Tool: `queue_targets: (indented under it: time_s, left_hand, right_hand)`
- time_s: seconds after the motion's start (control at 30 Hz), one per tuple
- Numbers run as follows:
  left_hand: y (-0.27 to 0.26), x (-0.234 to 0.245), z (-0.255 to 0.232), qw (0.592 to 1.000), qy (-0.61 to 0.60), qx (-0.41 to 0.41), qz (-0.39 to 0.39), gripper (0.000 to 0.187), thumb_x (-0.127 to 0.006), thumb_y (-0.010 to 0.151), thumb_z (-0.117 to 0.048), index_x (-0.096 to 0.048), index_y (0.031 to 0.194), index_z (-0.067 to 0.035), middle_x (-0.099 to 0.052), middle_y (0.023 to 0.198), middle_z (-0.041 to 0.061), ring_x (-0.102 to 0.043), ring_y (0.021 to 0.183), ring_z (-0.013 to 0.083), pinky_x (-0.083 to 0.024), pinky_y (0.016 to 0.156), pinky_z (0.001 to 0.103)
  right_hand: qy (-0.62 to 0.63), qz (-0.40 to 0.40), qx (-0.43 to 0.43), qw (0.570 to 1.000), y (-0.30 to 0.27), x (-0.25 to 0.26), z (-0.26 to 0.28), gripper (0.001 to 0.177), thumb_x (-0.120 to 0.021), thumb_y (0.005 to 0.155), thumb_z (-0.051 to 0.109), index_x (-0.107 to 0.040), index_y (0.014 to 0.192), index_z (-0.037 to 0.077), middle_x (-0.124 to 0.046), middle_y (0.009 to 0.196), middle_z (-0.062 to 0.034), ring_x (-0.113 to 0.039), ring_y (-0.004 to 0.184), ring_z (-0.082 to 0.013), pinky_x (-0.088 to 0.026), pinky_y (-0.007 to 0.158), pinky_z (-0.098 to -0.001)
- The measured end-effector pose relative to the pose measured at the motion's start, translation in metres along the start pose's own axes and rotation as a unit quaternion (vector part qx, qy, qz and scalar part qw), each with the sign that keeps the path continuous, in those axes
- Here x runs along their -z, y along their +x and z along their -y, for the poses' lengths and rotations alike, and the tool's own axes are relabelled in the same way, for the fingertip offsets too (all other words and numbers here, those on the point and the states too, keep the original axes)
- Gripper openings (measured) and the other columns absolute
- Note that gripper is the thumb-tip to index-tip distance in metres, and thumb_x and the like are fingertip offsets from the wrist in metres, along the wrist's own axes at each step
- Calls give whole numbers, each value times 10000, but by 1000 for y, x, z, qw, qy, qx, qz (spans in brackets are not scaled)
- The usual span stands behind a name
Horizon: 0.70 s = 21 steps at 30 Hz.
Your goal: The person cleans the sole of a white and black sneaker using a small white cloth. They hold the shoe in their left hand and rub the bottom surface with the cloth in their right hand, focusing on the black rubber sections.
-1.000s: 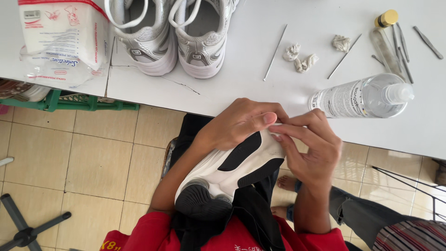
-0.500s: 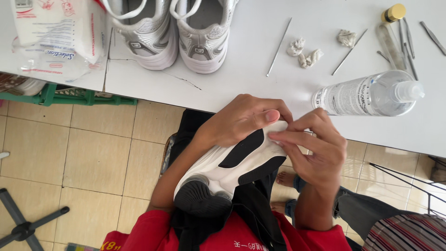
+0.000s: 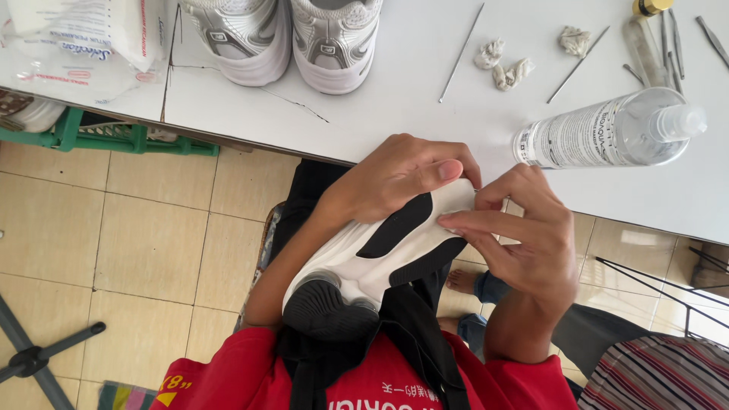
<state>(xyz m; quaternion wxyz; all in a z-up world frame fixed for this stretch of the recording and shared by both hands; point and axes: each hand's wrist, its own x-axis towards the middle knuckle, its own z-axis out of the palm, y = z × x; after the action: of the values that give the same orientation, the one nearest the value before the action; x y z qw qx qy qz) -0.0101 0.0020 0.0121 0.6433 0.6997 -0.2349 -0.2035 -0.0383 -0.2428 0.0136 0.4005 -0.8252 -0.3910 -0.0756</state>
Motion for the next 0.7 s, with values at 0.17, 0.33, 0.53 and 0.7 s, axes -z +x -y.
queue_targets:
  time_s: [0.17, 0.33, 0.53, 0.7]
  left_hand:
    - [0, -5, 6, 999, 31, -30, -2, 658, -328, 1068, -663, -763, 1124, -172, -517, 755, -42, -428, 687, 112, -337, 712, 307]
    - [1, -4, 3, 1000, 12, -7, -1, 694, -309, 1037, -719, -756, 1112, -194, -260, 628, -54, -278, 597, 98, -237, 629, 300]
    - [3, -5, 3, 999, 16, -30, 0, 661, -345, 1050, -680, -765, 1119, -173, -536, 738, -56, -400, 651, 96, -330, 683, 298]
    - [0, -4, 5, 1000, 4, -24, -1, 698, -329, 1040, -716, -741, 1117, -157, -363, 668, -54, -303, 617, 92, -258, 638, 300]
  right_hand:
    - [17, 80, 13, 997, -8, 15, -14, 139, -786, 1043, 236, -866, 1151, 272, -544, 944, -26, -510, 862, -222, -399, 882, -407]
    - [43, -11, -31, 999, -9, 1, -15, 102, -864, 1010, 176, -870, 1112, 185, -530, 968, -32, -525, 816, -153, -406, 736, -299]
    - [91, 70, -55, 992, -18, 9, -18, 143, -834, 1011, 196, -865, 1141, 246, -512, 982, -12, -472, 725, -113, -396, 686, -266]
    - [118, 10, -57, 991, -13, -6, -13, 110, -824, 1015, 194, -861, 1113, 159, -525, 945, -16, -422, 733, -134, -324, 683, -299]
